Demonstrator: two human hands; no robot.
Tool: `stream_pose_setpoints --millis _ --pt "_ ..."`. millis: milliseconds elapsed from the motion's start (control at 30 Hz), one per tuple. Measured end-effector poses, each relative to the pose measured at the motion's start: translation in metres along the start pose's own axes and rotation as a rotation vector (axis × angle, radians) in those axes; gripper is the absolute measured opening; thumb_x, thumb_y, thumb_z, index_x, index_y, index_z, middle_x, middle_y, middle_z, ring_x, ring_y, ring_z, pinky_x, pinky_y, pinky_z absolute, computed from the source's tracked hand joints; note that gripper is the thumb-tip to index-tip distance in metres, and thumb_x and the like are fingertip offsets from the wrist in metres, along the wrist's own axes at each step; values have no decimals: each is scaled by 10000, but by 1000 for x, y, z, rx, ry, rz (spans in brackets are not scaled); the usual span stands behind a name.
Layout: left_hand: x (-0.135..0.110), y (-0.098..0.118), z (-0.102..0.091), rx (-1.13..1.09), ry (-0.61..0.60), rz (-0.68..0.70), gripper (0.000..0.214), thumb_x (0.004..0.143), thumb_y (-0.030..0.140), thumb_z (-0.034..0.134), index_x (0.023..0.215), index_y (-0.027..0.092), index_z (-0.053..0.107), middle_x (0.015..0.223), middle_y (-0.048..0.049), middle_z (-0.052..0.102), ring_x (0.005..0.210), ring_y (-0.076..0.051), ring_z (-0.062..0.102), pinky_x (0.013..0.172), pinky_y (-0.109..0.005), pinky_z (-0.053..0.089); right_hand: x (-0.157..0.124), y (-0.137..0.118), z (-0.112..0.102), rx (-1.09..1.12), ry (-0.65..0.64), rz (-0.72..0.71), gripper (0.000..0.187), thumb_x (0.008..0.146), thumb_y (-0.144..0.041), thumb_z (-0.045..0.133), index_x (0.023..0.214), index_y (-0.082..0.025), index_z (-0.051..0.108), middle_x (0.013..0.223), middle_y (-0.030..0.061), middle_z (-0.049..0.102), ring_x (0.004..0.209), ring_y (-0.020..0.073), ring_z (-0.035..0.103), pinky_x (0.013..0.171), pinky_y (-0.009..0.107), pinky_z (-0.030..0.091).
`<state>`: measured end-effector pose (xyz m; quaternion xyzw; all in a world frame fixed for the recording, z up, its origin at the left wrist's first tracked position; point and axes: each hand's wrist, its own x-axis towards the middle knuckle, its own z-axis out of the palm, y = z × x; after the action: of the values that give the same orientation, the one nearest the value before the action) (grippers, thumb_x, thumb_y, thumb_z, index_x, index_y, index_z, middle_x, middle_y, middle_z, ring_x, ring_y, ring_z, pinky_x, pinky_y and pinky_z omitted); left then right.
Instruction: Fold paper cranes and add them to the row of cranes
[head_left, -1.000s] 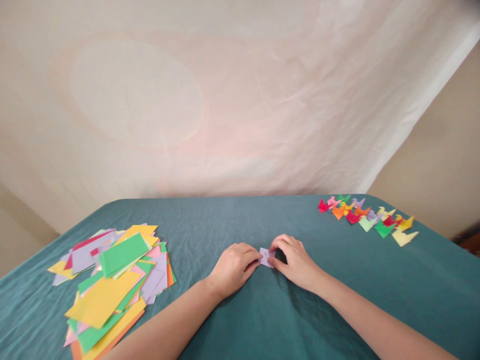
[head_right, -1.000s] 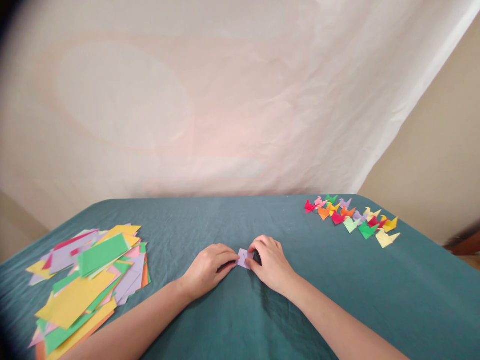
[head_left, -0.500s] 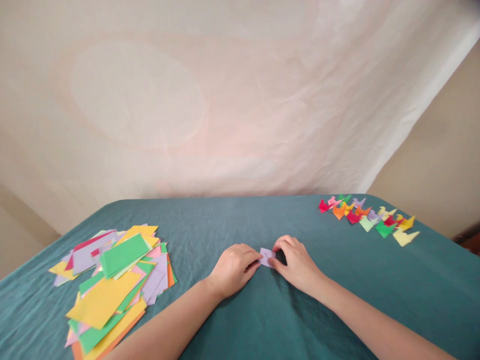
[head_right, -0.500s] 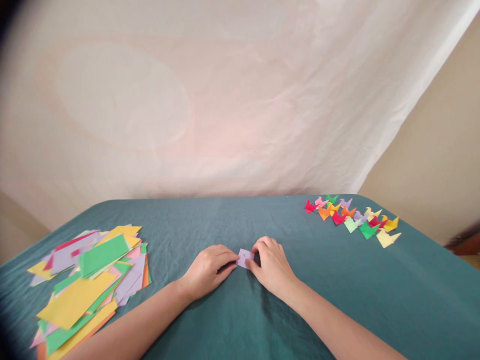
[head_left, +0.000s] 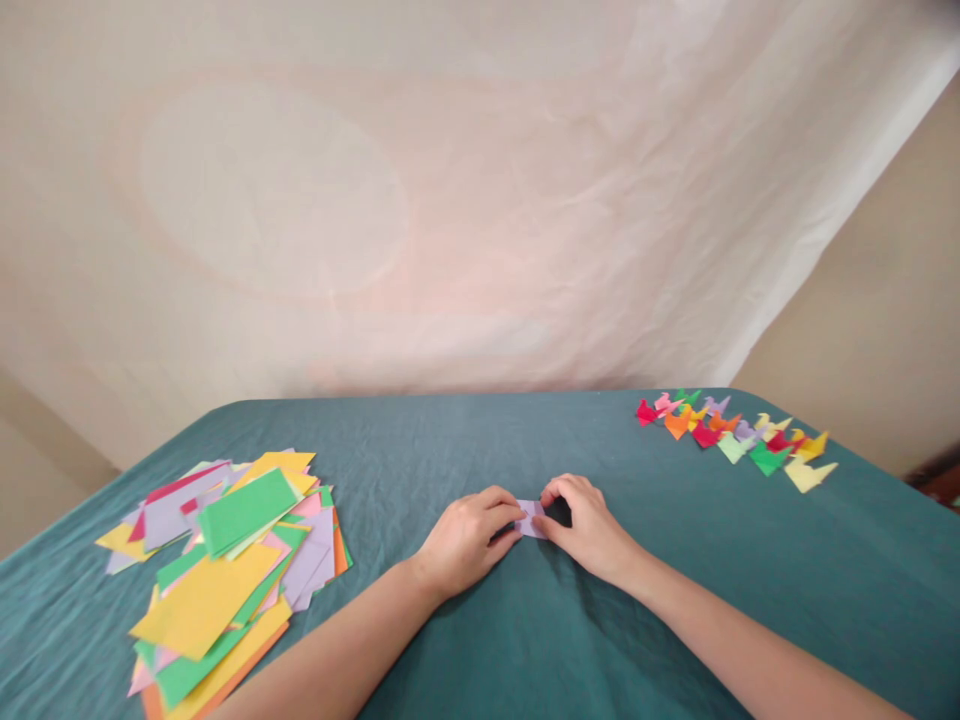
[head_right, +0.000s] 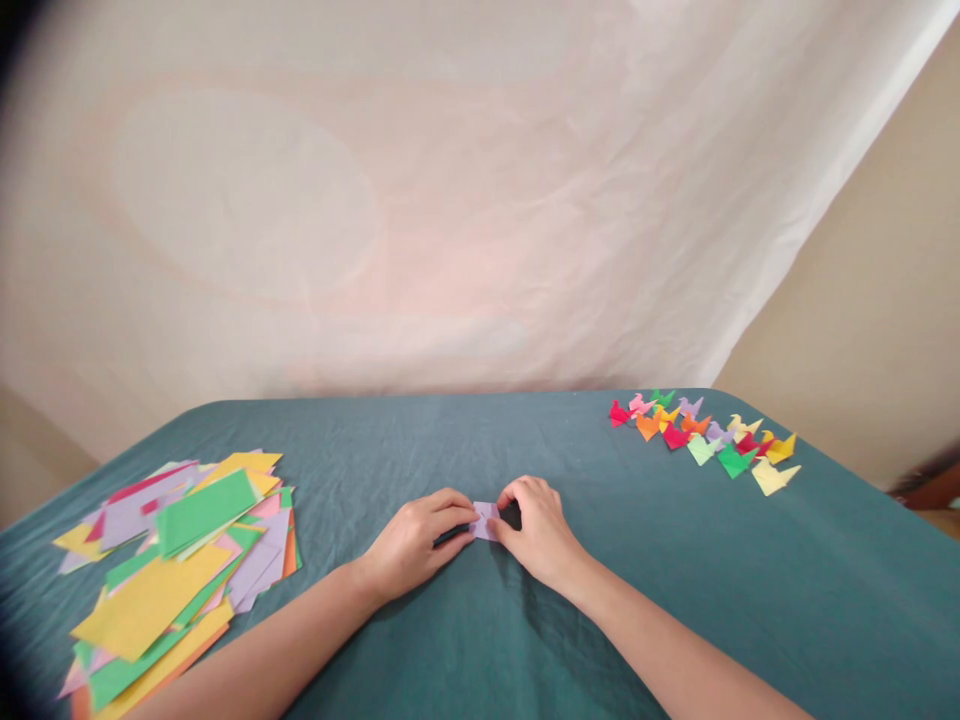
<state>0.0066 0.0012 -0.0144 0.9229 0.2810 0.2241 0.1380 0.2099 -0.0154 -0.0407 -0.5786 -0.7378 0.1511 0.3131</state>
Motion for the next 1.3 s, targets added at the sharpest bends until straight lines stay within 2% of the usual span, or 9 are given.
stream_pose_setpoints --millis 233,400,567,767,1033,1167,1300 --pt "0 0 -1 -10 -17 11 174 874 211 489 999 205 610 1038 -41 578 926 -157 559 828 -269 460 2 1 -1 101 -2 -18 115 763 -209 602 873 -216 568 847 12 629 865 188 548 814 353 384" --pt "0 -1 0 19 -11 37 163 854 271 538 978 198 615 1022 -45 595 927 -180 552 829 -296 443 11 7 1 153 -22 -58 56 791 -215 591 846 -208 595 809 3 642 821 172 562 795 334 389" --pt "1 -2 1 42 10 50 179 851 283 549 991 195 616 1033 -49 607 949 -197 541 848 -322 422 15 8 2 127 -13 -132 49 796 -166 595 813 -209 611 802 -7 625 826 161 545 800 326 375" --pt "1 -4 3 45 -17 72 154 866 248 527 979 196 618 982 -33 638 937 -186 557 839 -309 417 12 5 -3 44 -7 -257 124 813 -123 569 819 -214 653 895 29 587 898 180 505 801 335 370" --pt "1 -4 4 59 -23 82 161 891 226 489 972 193 624 951 -21 652 923 -177 566 828 -296 414 7 5 -16 -96 -165 -418 296 817 -28 488 950 -220 671 904 30 617 887 171 494 795 324 369" --pt "1 -4 4 89 -15 82 205 917 245 439 959 194 633 956 -28 647 898 -171 566 803 -289 425 7 4 -28 -215 -266 -510 282 866 -89 452 992 -224 665 989 39 625 927 171 494 822 330 352" --pt "3 -5 5 130 -4 74 237 930 253 406 945 188 634 951 -38 638 872 -161 566 786 -285 432 7 0 -39 -304 -362 -540 283 890 -131 433 1053 -234 639 1046 36 618 920 170 501 817 329 343"
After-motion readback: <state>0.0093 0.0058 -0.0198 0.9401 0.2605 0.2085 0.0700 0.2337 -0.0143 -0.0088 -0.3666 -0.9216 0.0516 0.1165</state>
